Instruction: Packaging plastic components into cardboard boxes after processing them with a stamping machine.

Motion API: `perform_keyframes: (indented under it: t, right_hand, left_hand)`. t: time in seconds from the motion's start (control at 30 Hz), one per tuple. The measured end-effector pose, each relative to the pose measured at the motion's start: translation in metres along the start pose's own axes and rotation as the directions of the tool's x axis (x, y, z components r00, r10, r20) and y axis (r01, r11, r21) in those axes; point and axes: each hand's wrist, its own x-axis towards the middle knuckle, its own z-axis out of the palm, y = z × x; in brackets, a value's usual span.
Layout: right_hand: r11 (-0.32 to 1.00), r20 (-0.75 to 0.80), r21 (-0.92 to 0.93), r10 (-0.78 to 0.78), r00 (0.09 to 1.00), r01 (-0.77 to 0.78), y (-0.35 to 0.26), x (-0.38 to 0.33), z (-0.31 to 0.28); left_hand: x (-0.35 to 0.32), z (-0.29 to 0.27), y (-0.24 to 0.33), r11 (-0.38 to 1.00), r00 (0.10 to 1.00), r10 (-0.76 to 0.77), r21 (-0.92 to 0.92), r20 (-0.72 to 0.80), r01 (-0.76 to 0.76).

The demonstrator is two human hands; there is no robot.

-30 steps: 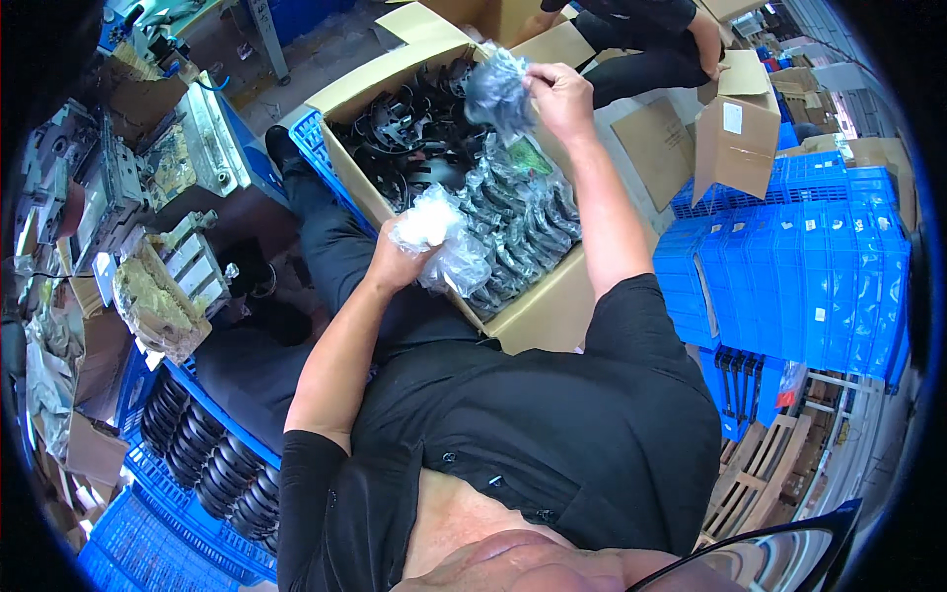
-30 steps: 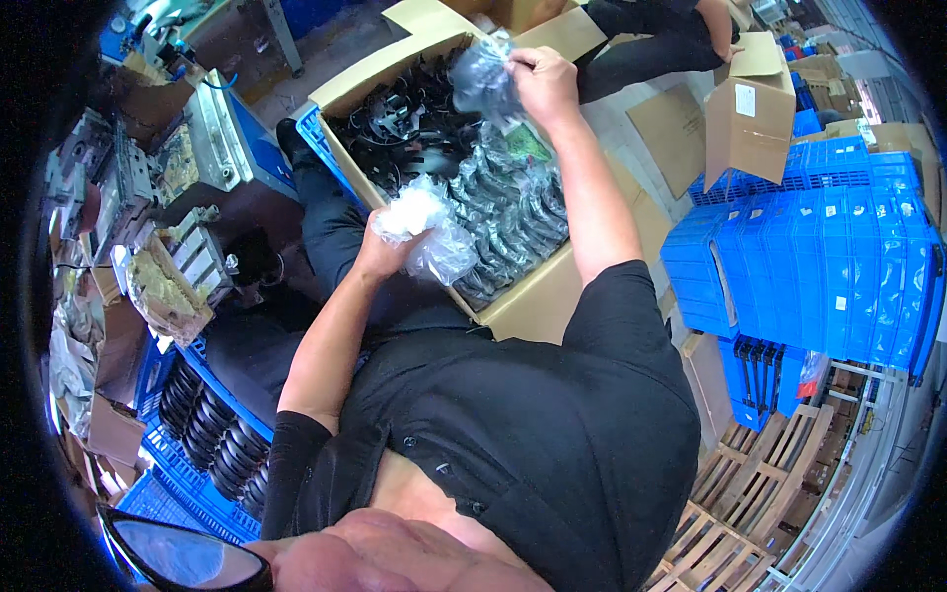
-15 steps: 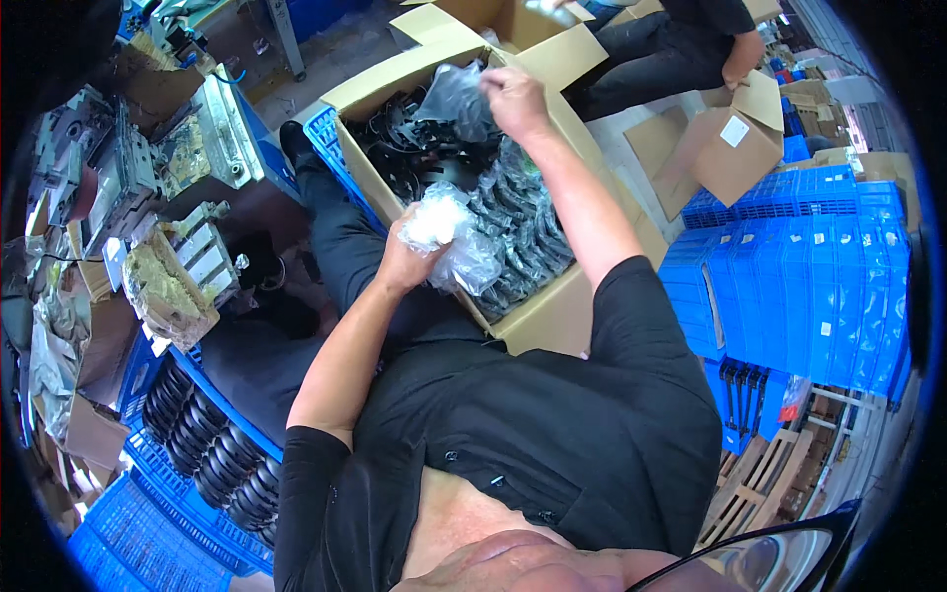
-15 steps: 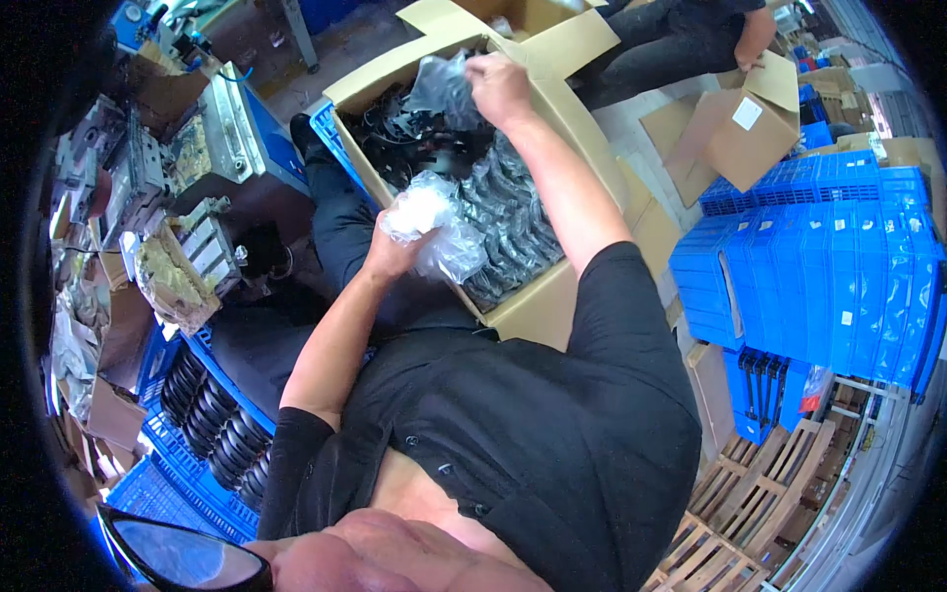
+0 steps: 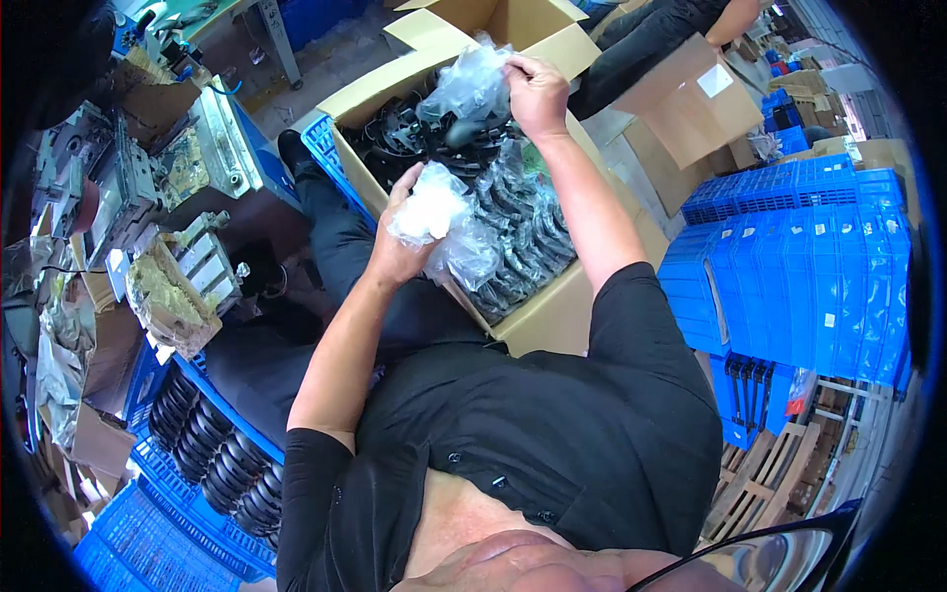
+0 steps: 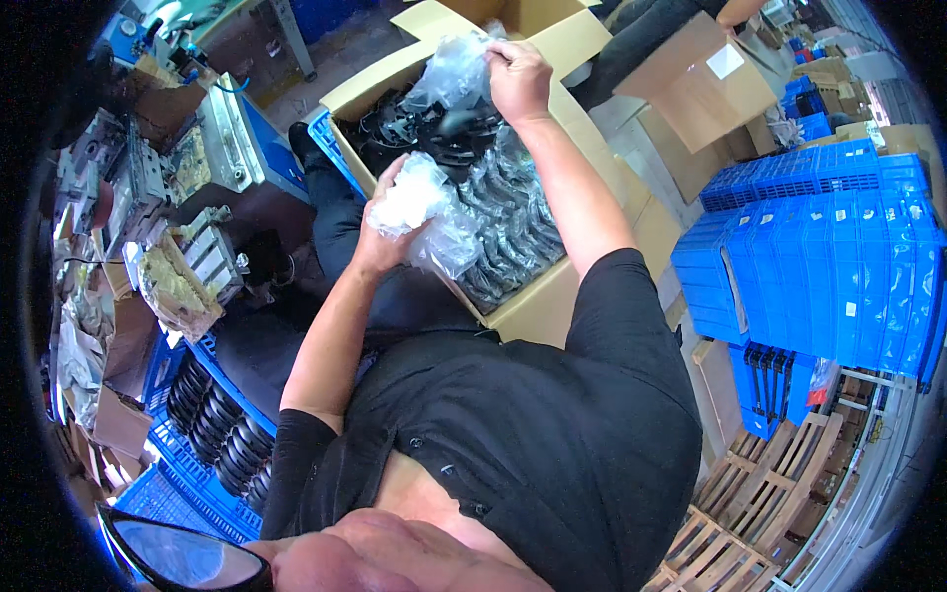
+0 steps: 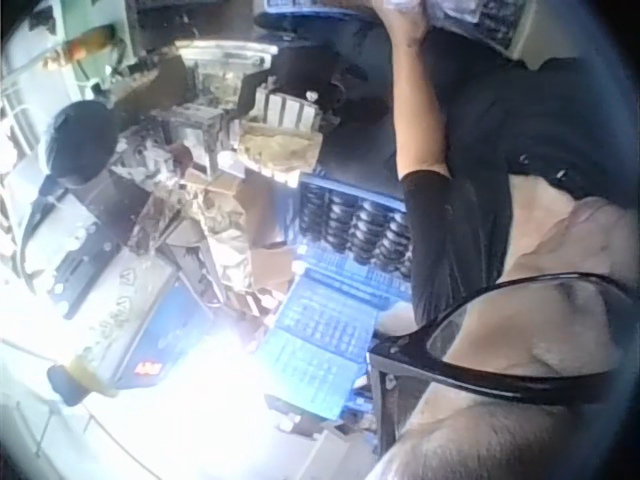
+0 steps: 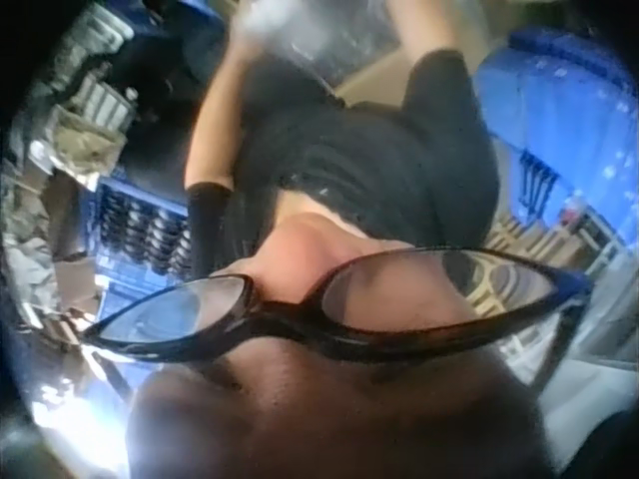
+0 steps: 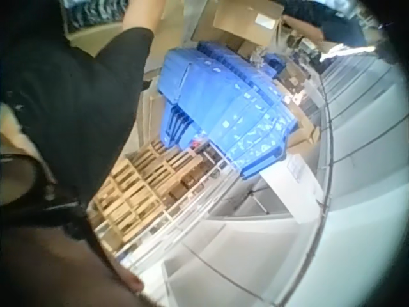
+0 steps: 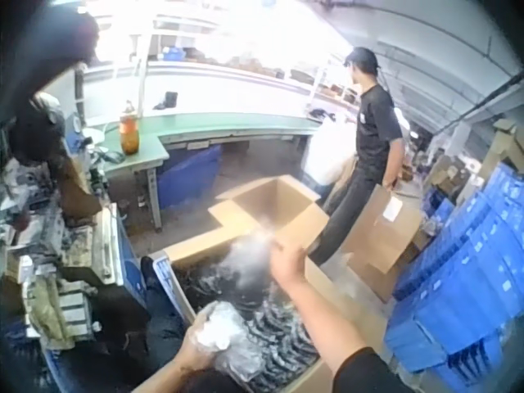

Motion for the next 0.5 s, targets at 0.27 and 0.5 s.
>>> perform_keyframes:
  t: [0.27, 0.5]
  right_hand:
    - [0.982, 0.306, 0.187, -0.090, 0.948, 0.033, -0.064, -0.053, -0.024]
    - [0.489, 0.722, 0.580, 0.063, 0.689, -0.652, -0.077, -0.126, -0.019]
  left_hand:
    - [0.020, -0.017, 0.009, 0.896, 0.950, 0.302, 0.316, 0.082, -0.312]
    - [-0.009, 0.004, -0.019, 0.994, 0.984, 0.096, -0.057, 0.149, -0.088]
